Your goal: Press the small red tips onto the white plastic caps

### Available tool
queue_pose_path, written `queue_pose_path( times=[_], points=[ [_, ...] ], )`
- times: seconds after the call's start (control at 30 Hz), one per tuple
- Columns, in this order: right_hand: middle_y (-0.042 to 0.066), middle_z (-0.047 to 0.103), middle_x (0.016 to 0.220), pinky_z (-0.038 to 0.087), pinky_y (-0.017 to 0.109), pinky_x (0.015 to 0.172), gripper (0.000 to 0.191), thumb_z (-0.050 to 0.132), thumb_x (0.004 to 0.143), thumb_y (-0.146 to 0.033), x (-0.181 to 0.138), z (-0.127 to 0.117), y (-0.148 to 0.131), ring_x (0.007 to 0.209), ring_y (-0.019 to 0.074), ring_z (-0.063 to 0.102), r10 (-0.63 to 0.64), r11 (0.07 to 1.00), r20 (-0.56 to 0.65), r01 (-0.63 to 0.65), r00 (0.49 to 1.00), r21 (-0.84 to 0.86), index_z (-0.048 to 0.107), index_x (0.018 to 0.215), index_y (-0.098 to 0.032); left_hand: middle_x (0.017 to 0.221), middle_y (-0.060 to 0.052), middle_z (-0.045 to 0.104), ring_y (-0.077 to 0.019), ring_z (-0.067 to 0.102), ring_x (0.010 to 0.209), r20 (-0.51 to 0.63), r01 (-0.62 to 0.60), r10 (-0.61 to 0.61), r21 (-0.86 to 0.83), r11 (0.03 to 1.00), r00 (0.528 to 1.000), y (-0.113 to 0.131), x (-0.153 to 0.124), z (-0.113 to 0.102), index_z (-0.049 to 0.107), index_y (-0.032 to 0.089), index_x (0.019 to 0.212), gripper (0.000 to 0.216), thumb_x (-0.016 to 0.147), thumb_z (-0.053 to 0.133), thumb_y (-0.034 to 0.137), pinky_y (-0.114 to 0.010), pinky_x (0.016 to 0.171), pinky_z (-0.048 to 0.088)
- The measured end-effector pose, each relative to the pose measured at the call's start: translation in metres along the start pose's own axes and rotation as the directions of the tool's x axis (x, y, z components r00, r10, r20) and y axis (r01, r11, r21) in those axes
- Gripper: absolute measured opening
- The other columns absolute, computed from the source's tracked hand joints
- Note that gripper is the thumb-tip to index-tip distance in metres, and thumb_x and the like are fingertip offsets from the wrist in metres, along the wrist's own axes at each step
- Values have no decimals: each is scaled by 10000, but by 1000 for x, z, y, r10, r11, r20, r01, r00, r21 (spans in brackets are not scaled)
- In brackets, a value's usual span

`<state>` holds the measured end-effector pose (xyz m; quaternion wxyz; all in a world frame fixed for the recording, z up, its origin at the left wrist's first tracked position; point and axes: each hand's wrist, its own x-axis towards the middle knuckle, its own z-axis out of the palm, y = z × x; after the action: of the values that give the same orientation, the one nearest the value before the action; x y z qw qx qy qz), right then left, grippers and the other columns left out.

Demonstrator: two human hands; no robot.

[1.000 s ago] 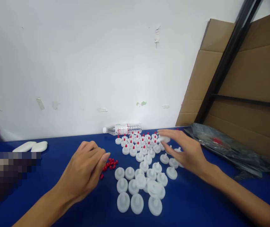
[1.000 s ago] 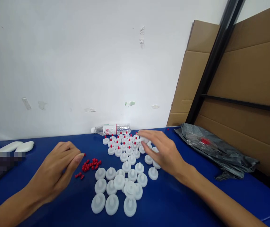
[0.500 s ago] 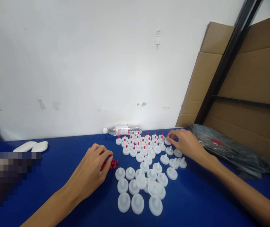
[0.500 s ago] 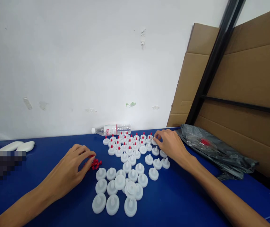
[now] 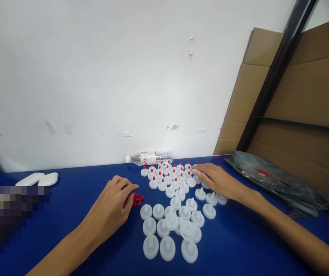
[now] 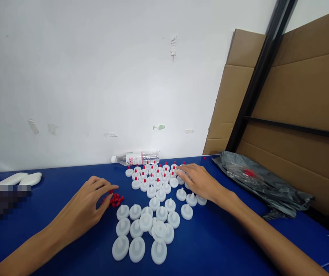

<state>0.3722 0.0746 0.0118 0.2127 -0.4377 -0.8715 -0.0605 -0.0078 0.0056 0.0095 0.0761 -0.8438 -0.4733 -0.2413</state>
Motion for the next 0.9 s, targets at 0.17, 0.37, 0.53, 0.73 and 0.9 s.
queue_pose_path(
  times=[0.17, 0.37, 0.53, 0.73, 0.9],
  points=[
    [48, 730, 1277, 561, 472, 1009, 411, 362, 1097, -426, -1, -1, -3, 1185, 273, 690, -28, 999, -28, 29, 999, 31, 685, 1285, -256, 960, -82, 708, -269, 579, 966, 15, 17, -16, -19, 1000, 1000, 4, 1, -4, 700, 182, 1019, 271, 1007, 434, 232, -430, 826, 505],
    [95, 758, 1157, 573, 460, 926, 325, 476, 1061, -416, 6, -26, -11, 1063, 308, 723, 68, 997, -296, -58, 953, 41, 705, 1165, -212, 949, -72, 698, -266, 572, 950, 49, 11, -11, -13, 1000, 999, 4, 0, -2, 704, 199, 939, 245, 996, 468, 238, -432, 833, 471],
    [105, 719, 1061, 564, 401, 858, 171, 541, 1044, -316, 3, -33, -27, 978, 264, 702, -27, 996, -449, 61, 893, 62, 667, 1079, -206, 947, -81, 692, -276, 569, 949, 65, 20, -21, 21, 1000, 998, 4, -1, 1, 708, 188, 933, 246, 992, 474, 234, -445, 824, 467],
    [58, 738, 1039, 567, 309, 891, 134, 607, 1031, -257, -6, -23, -65, 994, 188, 707, -356, 907, -355, 411, 864, 91, 615, 1155, -207, 960, -88, 678, -287, 561, 963, -43, -59, 64, 102, 993, 997, 15, -2, -8, 693, 185, 1001, 225, 1004, 470, 218, -452, 815, 467],
    [93, 749, 1052, 567, 308, 846, 154, 623, 1028, -252, -15, -24, -102, 958, 178, 712, -525, 791, -312, 589, 792, 166, 585, 1137, -150, 1056, -95, 671, -286, 545, 1034, -204, -243, 258, 100, 965, 944, 52, -9, -15, 623, 174, 1241, 264, 1002, 511, 196, -450, 890, 460]
  ],
)
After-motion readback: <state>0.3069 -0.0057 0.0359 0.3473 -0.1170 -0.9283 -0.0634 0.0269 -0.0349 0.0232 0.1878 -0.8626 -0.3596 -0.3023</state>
